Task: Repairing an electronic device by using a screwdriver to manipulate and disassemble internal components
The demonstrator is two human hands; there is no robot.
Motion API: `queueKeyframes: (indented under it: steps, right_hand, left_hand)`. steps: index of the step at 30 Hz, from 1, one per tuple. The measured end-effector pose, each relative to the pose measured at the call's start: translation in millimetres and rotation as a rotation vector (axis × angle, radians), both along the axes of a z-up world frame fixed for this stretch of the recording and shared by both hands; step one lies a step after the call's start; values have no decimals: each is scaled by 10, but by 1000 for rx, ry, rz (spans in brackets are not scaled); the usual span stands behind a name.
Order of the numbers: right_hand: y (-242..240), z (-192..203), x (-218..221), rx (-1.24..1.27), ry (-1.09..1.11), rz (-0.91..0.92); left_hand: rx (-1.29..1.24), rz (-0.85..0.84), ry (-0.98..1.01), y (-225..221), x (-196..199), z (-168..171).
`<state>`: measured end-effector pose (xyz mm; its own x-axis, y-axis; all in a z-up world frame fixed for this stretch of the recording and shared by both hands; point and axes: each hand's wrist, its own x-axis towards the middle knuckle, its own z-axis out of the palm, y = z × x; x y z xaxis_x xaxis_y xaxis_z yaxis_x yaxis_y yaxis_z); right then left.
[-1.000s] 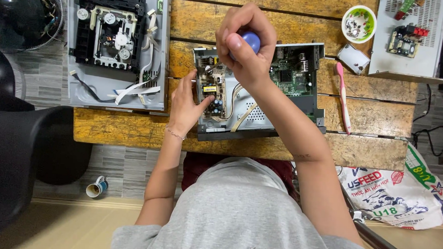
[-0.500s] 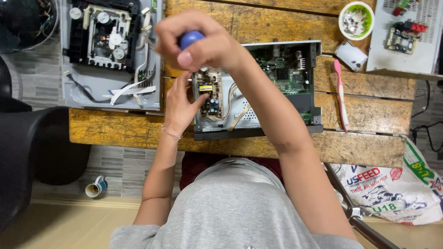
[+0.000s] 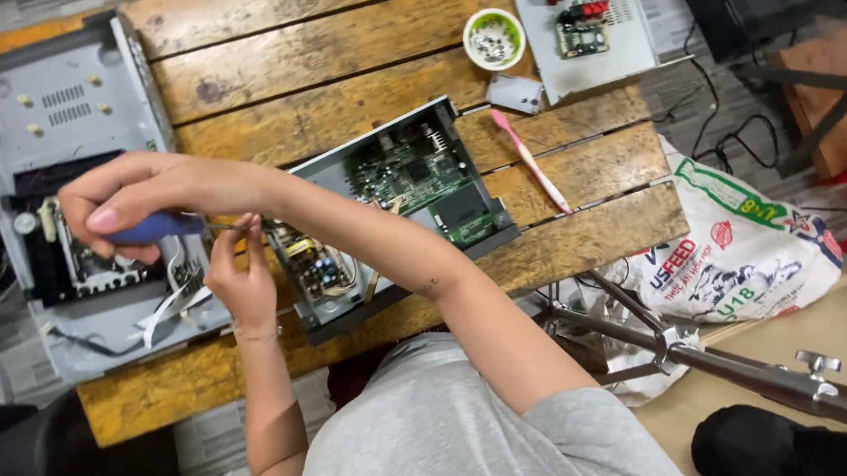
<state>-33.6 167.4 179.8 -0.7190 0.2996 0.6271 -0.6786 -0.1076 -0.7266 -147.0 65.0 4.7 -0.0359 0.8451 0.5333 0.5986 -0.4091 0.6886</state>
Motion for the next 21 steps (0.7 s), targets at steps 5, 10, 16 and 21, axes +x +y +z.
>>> queueKeyframes:
  steps: [5,10,16,21]
  right_hand:
    - [20,-17,34,-14,6,-360]
    - [211,-253,-47,-40,25,-112]
    - [245,-249,-87,-30,-148,476]
    - [178,-202,-187,-70,-80,567]
  left_hand:
    - [82,78,99,130,-116,-332]
    - [114,25,97,121,-30,-143]
    - [136,63,143,35,-10,-153]
    - [128,84,126,29,-62,-170]
